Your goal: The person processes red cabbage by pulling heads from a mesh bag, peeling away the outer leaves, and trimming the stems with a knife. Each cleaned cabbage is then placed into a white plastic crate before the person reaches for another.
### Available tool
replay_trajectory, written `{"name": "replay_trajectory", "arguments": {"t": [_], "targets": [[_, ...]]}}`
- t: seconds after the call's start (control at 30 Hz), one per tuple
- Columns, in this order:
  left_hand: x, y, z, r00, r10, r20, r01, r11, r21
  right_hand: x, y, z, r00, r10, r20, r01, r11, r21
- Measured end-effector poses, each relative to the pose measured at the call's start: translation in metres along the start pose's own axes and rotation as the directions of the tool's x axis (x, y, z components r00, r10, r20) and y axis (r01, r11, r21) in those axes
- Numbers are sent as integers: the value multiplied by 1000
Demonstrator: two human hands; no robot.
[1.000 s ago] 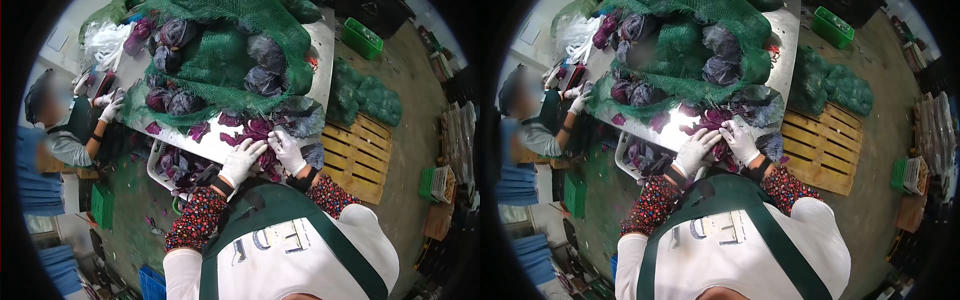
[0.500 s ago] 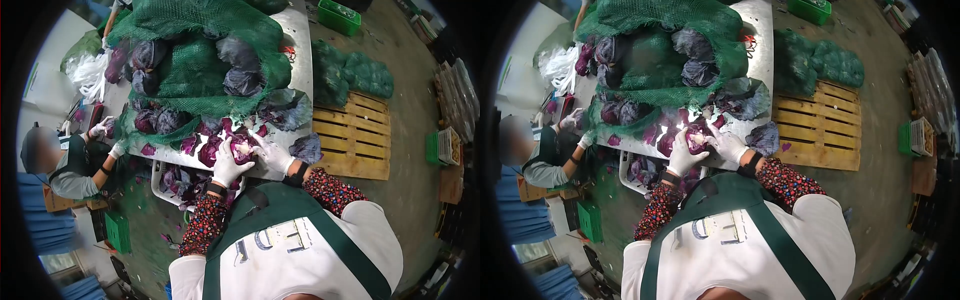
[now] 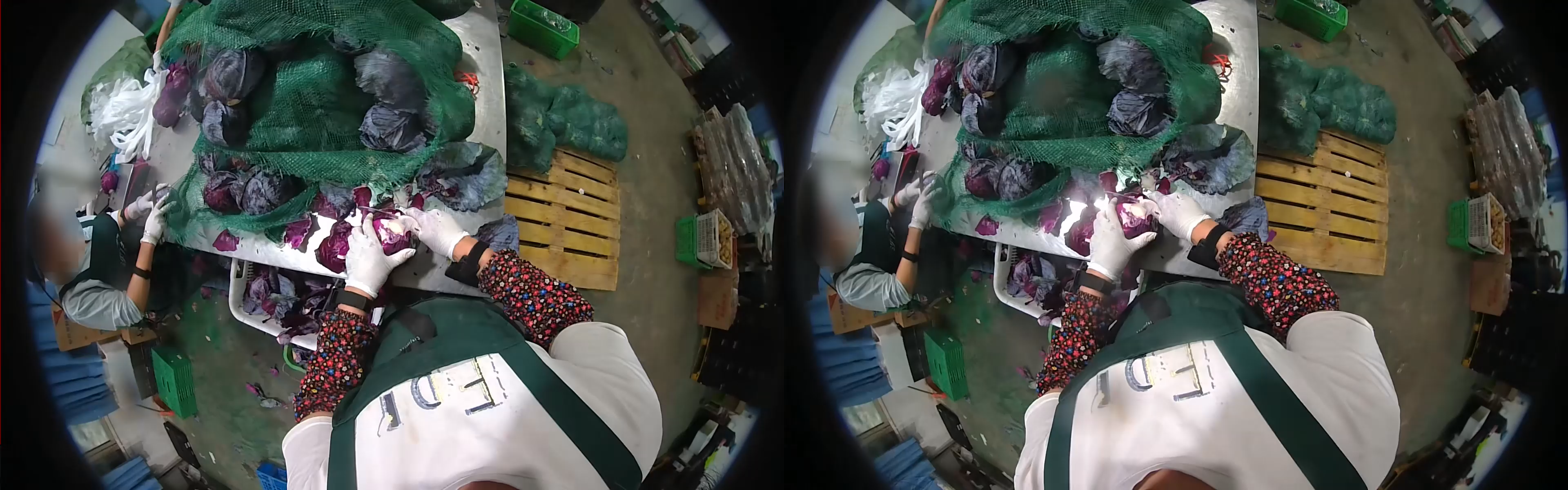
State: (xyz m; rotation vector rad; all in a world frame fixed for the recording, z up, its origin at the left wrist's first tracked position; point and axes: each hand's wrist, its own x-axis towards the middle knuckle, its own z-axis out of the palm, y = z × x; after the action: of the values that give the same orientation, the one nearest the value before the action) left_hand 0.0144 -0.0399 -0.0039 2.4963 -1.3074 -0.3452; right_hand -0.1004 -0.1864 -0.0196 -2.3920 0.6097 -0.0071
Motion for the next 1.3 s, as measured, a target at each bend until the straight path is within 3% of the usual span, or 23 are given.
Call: {"name": "replay_trajectory", "arguments": {"t": [0.03, 0.17, 0.23, 0.27, 0.3, 0.37, 0.4, 0.43, 0.5, 0.53, 0.63, 0.7, 0.77, 0.8, 0.83, 0.93, 0.97, 1.03, 1.13, 1.17, 1.23, 1.27, 1.3], "targets": [[2, 1, 1, 1000, -2, -4, 2, 1000, -9, 2, 2, 0, 1000, -1, 3, 1, 1000, -9], [7, 8, -1, 998, -63, 16, 63, 998, -20, 24, 41, 26, 962, -265, -72, 255, 959, -120], [-9, 24, -9, 996, 63, 56, -67, 995, 73, 32, 50, 24, 996, 33, 84, -11, 969, -249], [-22, 26, 4, 981, 157, -110, -141, 980, 142, 37, 60, 37, 999, 1, 53, 13, 967, -254], [-30, 29, 3, 993, 87, -85, -81, 994, 71, 34, 58, 42, 996, -68, -55, 55, 976, -210], [-40, 11, 11, 975, 71, -212, -87, 994, -67, 36, 57, 47, 996, -86, 13, 86, 966, -244], [-42, 0, 12, 977, 46, -207, -80, 984, -159, 29, 46, 43, 991, -128, -35, 116, 964, -238], [-43, -14, 19, 959, 53, -277, -124, 962, -244, 29, 33, 35, 999, -39, 34, 45, 983, -178], [-44, -30, 26, 962, -75, -264, -65, 872, -486, 43, 34, 55, 999, -47, 24, 50, 985, -162], [-45, -32, 32, 952, -161, -262, -1, 849, -529, 44, 40, 67, 975, -191, -114, 170, 971, -169], [-34, -17, 48, 872, -315, -375, 52, 821, -568, 34, 6, 46, 941, -313, -132, 264, 918, -296], [-29, -18, 43, 895, -309, -322, 53, 790, -611, 31, -7, 32, 971, -237, -26, 216, 920, -328], [-32, -31, 33, 937, -148, -317, -33, 864, -502, 30, 4, 39, 982, -167, -88, 155, 980, -128], [-35, -25, -2, 980, -111, -164, 87, 985, -148, 28, 1, 34, 982, -162, -93, 150, 981, -127], [-32, -24, -33, 984, 50, -172, -57, 998, -37, 22, -9, 25, 993, -88, -80, 87, 996, -17], [-7, -35, -58, 943, 334, 5, -329, 931, -159, 11, -26, 22, 996, 17, -82, -5, 990, 142], [0, -39, -56, 932, 350, 92, -337, 932, -134, 10, -28, 23, 993, 42, -112, -21, 982, 189], [7, -43, -51, 926, 364, 100, -356, 930, -90, 5, -26, 31, 981, 43, -189, -2, 977, 211], [1, -23, -61, 953, 268, 142, -272, 962, 5, -15, -47, 10, 987, 156, 40, -161, 972, 172], [0, -24, -57, 948, 278, 153, -282, 960, -1, -20, -52, 9, 984, 171, 38, -175, 969, 175], [-1, -31, -42, 963, 271, 10, -270, 961, -57, -25, -60, 7, 989, 142, 37, -146, 979, 140], [-2, -33, -37, 961, 275, -35, -276, 960, -41, -23, -65, -2, 968, 185, 172, -206, 972, 115], [-2, -36, -32, 960, 279, -33, -280, 959, -45, -22, -62, 3, 967, 191, 171, -211, 971, 113]]}}
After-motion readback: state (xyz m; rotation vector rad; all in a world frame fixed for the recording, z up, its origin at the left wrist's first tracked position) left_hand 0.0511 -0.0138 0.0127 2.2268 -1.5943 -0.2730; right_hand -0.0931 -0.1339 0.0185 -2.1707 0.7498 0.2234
